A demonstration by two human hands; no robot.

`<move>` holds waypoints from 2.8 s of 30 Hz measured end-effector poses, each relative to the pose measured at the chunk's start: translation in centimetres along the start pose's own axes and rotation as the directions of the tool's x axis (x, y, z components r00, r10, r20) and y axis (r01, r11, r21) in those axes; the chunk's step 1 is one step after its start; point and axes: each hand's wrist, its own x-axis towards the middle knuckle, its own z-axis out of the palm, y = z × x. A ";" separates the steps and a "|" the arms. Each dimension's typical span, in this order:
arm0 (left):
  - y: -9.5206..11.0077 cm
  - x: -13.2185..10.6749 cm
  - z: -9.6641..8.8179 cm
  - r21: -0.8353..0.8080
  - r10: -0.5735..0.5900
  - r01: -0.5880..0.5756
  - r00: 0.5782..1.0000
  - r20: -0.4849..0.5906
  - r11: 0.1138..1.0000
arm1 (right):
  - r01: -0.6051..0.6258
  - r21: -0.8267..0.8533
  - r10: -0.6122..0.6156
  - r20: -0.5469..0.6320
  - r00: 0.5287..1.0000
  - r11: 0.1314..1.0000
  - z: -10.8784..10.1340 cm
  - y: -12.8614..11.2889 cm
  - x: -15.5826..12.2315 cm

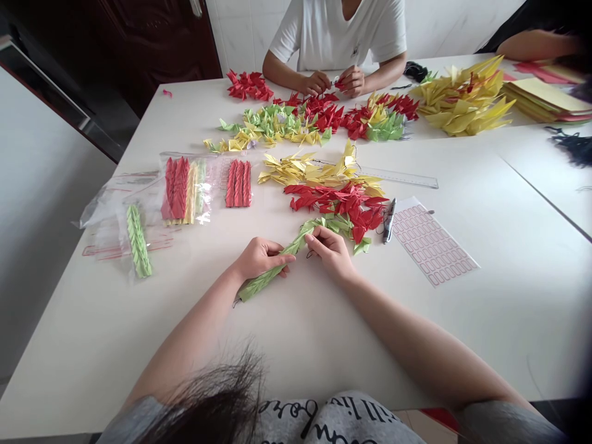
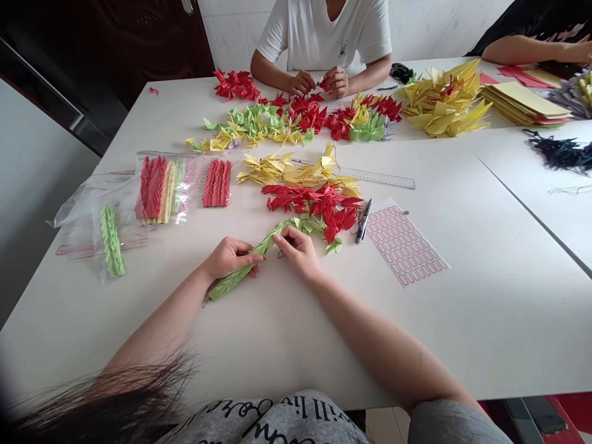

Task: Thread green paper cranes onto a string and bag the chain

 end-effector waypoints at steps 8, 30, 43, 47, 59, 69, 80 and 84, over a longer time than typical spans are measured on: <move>0.1 0.0 0.2 0.015 0.003 -0.003 0.999 -0.032 1.000 | 0.014 -0.070 -0.011 0.044 0.999 0.997 -0.3 -0.4 0.1; 1.2 -0.4 -0.2 -0.163 -0.107 0.141 0.974 0.200 0.976 | 0.031 0.138 -0.026 -0.035 0.999 0.990 0.4 -0.2 -0.3; 1.1 0.0 0.0 -0.294 -0.060 0.105 0.986 0.157 0.950 | -0.050 0.109 0.036 0.127 0.991 0.993 0.3 -0.3 -0.3; 0.7 0.2 -0.1 -0.353 -0.037 0.071 0.994 0.101 0.933 | -0.038 -0.004 0.038 0.099 0.994 0.999 0.5 -0.1 -0.3; 0.8 0.2 0.0 -0.322 -0.032 0.059 0.996 0.088 0.945 | 0.029 -0.104 -0.036 -0.066 0.997 0.994 0.0 0.0 0.1; 0.5 0.4 -0.1 -0.328 -0.048 0.081 0.993 0.108 0.941 | -0.160 0.362 0.144 0.071 0.987 0.919 -0.2 0.0 0.1; 0.8 0.1 -0.1 -0.302 -0.013 0.069 0.983 0.183 0.951 | -0.137 0.559 0.141 0.036 0.989 0.818 -0.4 -0.8 0.5; 0.9 -0.1 -0.1 -0.302 0.012 0.039 0.986 0.164 0.953 | -0.121 0.564 0.136 0.015 0.991 0.817 -0.4 -0.6 0.5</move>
